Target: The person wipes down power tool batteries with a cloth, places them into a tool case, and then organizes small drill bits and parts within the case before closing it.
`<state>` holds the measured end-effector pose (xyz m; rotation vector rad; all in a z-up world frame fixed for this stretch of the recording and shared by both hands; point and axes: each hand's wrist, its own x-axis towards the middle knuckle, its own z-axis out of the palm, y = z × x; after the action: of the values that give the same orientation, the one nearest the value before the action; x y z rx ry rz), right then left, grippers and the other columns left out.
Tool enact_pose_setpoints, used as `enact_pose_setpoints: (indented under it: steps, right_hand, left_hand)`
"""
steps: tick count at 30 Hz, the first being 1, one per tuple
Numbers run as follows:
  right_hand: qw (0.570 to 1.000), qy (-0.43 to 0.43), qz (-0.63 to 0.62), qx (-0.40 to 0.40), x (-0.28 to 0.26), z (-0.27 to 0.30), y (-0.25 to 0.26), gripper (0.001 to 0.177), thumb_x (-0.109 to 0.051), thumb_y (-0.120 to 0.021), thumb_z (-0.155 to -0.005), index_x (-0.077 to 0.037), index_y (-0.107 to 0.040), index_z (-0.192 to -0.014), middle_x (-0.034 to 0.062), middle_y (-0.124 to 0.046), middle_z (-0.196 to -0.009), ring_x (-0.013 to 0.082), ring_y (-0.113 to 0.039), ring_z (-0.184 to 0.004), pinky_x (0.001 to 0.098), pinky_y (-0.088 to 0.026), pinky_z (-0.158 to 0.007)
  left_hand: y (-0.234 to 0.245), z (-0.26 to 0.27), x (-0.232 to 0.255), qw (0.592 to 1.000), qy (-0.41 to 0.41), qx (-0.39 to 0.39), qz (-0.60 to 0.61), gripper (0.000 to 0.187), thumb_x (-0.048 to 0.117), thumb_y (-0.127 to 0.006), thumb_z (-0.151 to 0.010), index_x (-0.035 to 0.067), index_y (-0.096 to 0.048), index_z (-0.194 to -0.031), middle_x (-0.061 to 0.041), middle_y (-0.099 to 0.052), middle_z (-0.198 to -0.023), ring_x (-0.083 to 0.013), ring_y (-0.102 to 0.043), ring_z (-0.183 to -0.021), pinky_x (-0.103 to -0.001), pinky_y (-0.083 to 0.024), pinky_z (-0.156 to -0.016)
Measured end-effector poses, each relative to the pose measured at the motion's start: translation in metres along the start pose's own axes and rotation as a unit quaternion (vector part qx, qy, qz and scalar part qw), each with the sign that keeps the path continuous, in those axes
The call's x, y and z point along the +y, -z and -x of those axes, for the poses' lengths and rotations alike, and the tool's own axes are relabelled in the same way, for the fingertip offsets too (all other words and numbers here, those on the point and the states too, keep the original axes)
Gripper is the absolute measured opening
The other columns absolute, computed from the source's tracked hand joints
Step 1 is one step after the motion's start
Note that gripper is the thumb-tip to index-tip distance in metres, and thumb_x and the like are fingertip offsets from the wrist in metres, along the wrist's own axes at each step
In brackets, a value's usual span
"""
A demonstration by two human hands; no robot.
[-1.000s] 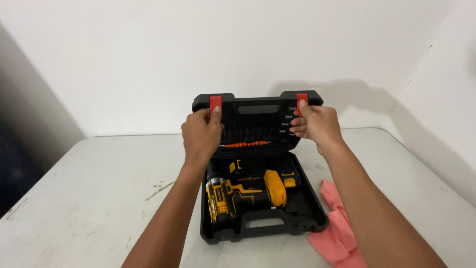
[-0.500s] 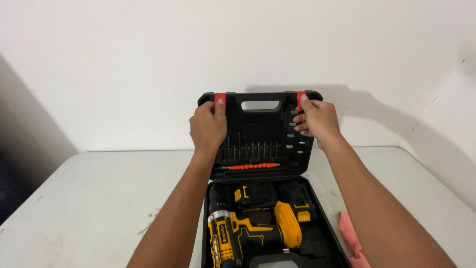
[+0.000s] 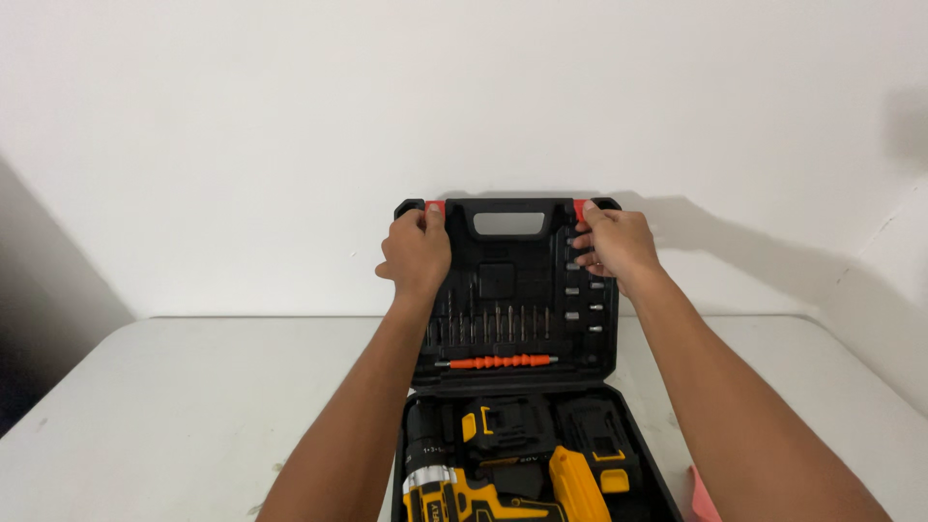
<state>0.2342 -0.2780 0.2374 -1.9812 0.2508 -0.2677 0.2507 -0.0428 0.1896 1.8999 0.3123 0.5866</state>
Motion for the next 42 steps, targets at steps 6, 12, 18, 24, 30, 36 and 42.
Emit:
enact_pose_setpoints:
  steps: [6, 12, 18, 24, 30, 36, 42]
  right_hand:
    - [1.000, 0.002, -0.015, -0.004, 0.016, -0.030, -0.010, 0.041, -0.041, -0.052, -0.104, -0.004, -0.068, -0.095, 0.0044, -0.067, -0.076, 0.0142, -0.063, -0.059, 0.0292, -0.052, -0.056]
    - [1.000, 0.024, 0.011, 0.009, 0.020, -0.044, -0.014, 0.039, -0.037, -0.053, -0.102, -0.003, -0.069, -0.093, 0.0054, -0.068, -0.076, 0.0148, -0.064, -0.059, 0.0293, -0.052, -0.057]
    - [0.999, 0.027, 0.008, -0.025, 0.024, -0.030, -0.005, 0.048, -0.045, -0.048, -0.103, -0.001, -0.069, -0.103, 0.0074, -0.066, -0.075, 0.0167, -0.064, -0.058, 0.0301, -0.052, -0.055]
    - [0.998, -0.005, 0.035, -0.042, 0.042, 0.006, -0.004, 0.047, -0.043, -0.058, -0.100, 0.002, -0.067, -0.109, 0.0088, -0.066, -0.078, 0.0173, -0.064, -0.060, 0.0317, -0.052, -0.054]
    - [0.948, 0.117, 0.217, -0.201, 0.076, 0.059, -0.020, 0.034, -0.030, -0.067, -0.093, -0.002, -0.074, -0.111, 0.0140, -0.077, -0.085, 0.0215, -0.070, -0.063, 0.0338, -0.057, -0.059]
    - [0.826, 0.165, 0.513, -0.165, 0.092, 0.111, -0.041, 0.029, -0.027, -0.069, -0.093, -0.010, -0.073, -0.117, 0.0115, -0.074, -0.107, 0.0299, -0.073, -0.100, 0.0452, -0.058, -0.086]
    - [0.846, 0.047, 0.526, -0.072, 0.106, 0.096, -0.032, 0.030, -0.023, -0.071, -0.091, -0.008, -0.071, -0.117, 0.0126, -0.068, -0.121, 0.0313, -0.070, -0.112, 0.0470, -0.060, -0.090]
  left_hand:
    - [-0.020, -0.022, -0.015, 1.000, -0.011, -0.004, -0.021, 0.038, 0.042, -0.052, -0.098, 0.013, -0.072, -0.086, -0.003, -0.073, -0.086, -0.0267, -0.065, -0.095, -0.055, -0.032, -0.097]
    - [-0.022, -0.020, -0.019, 0.999, -0.043, -0.015, -0.021, 0.047, 0.042, -0.046, -0.101, 0.009, -0.073, -0.082, -0.008, -0.072, -0.076, -0.0278, -0.069, -0.086, -0.051, -0.034, -0.100]
    - [0.010, 0.008, -0.025, 0.989, -0.140, -0.007, 0.051, 0.042, 0.037, -0.053, -0.101, 0.002, -0.074, -0.094, -0.010, -0.074, -0.080, -0.0236, -0.072, -0.079, -0.040, -0.051, -0.082]
    - [0.044, 0.052, -0.063, 0.985, -0.147, -0.005, 0.085, 0.028, 0.024, -0.060, -0.097, 0.000, -0.074, -0.100, -0.011, -0.076, -0.084, -0.0194, -0.072, -0.077, -0.032, -0.056, -0.069]
    - [0.060, 0.104, -0.109, 0.991, -0.120, -0.029, 0.047, 0.020, 0.016, -0.063, -0.091, 0.003, -0.076, -0.099, -0.011, -0.076, -0.091, -0.0199, -0.070, -0.081, -0.034, -0.055, -0.069]
    - [0.064, 0.150, -0.133, 0.986, -0.158, -0.039, 0.022, 0.019, 0.013, -0.066, -0.087, 0.003, -0.077, -0.099, -0.016, -0.072, -0.095, -0.0265, -0.070, -0.079, -0.038, -0.057, -0.072]
    - [0.065, 0.151, -0.103, 0.978, -0.090, -0.144, -0.123, 0.029, 0.017, -0.064, -0.089, 0.003, -0.071, -0.114, -0.020, -0.074, -0.090, -0.0346, -0.073, -0.084, -0.045, -0.057, -0.077]
